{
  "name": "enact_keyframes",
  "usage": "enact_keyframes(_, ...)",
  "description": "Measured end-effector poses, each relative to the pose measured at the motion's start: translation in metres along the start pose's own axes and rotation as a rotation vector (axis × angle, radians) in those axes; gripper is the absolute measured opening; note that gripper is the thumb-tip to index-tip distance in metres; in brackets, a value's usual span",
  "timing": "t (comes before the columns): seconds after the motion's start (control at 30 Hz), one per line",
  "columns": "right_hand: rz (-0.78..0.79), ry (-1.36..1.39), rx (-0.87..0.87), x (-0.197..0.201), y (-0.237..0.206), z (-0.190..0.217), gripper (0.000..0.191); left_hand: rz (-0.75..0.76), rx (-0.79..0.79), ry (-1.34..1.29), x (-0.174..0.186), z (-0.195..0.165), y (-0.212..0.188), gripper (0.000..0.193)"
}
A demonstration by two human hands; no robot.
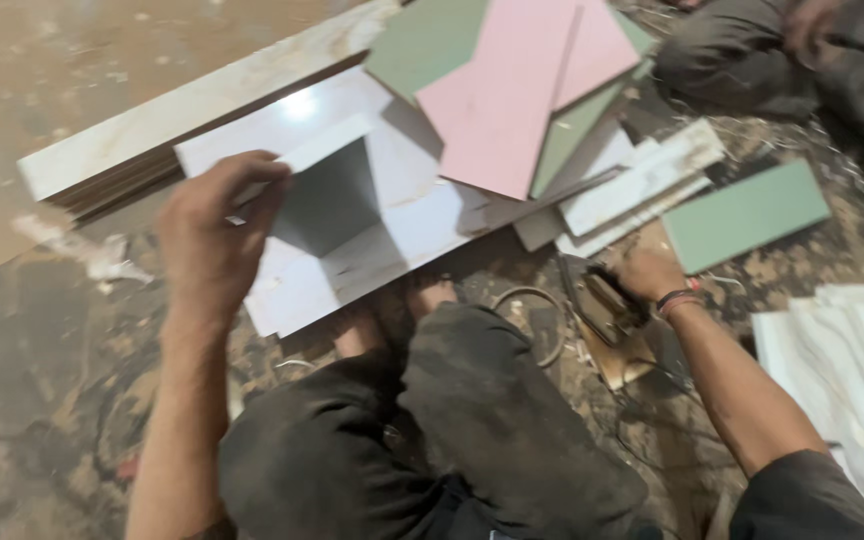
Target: The person sits on the workshop floor and applies white edge banding tape to the edges of laminated boards using a hand-held edge-banding iron. They press the heated iron along the taped edge, then press and align the band by hand, working on one board edge at a time.
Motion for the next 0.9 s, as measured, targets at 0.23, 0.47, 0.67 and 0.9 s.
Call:
enact_keyframes(0.23, 0.016, 0.158, 0.142, -0.031, -0.018, 0.006, 0.042, -0.003, 0.022, 0.002, 0.003, 0.002, 0.003, 0.01)
enact_keyframes(0.47, 0.098, 0.378, 0.179, 0.014, -0.017, 0.073, 0.047, -0.044, 0.022, -0.024, -0.001, 0.007, 0.007, 0.009)
enact_keyframes(0.67, -0.169, 0.54, 0.594, 0.129, -0.038, 0.182, 0.035, -0.062, 0.024, -0.029, 0.002, 0.008, 0.008, 0.009)
enact_keyframes(0.9, -0.335, 0.444, 0.904, 0.239, -0.025, 0.317, 0.028, -0.064, 0.047, -0.033, 0.01, 0.011, 0.009, 0.009)
Point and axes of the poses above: each hand's wrist, its own y-axis towards the middle knuckle, its own x-axis out of the back of the hand, z = x × y, the point moved 1 cm from there along y, towards the middle knuckle, and after that the axes turned 7 degrees about x, right-handed, at the moved point
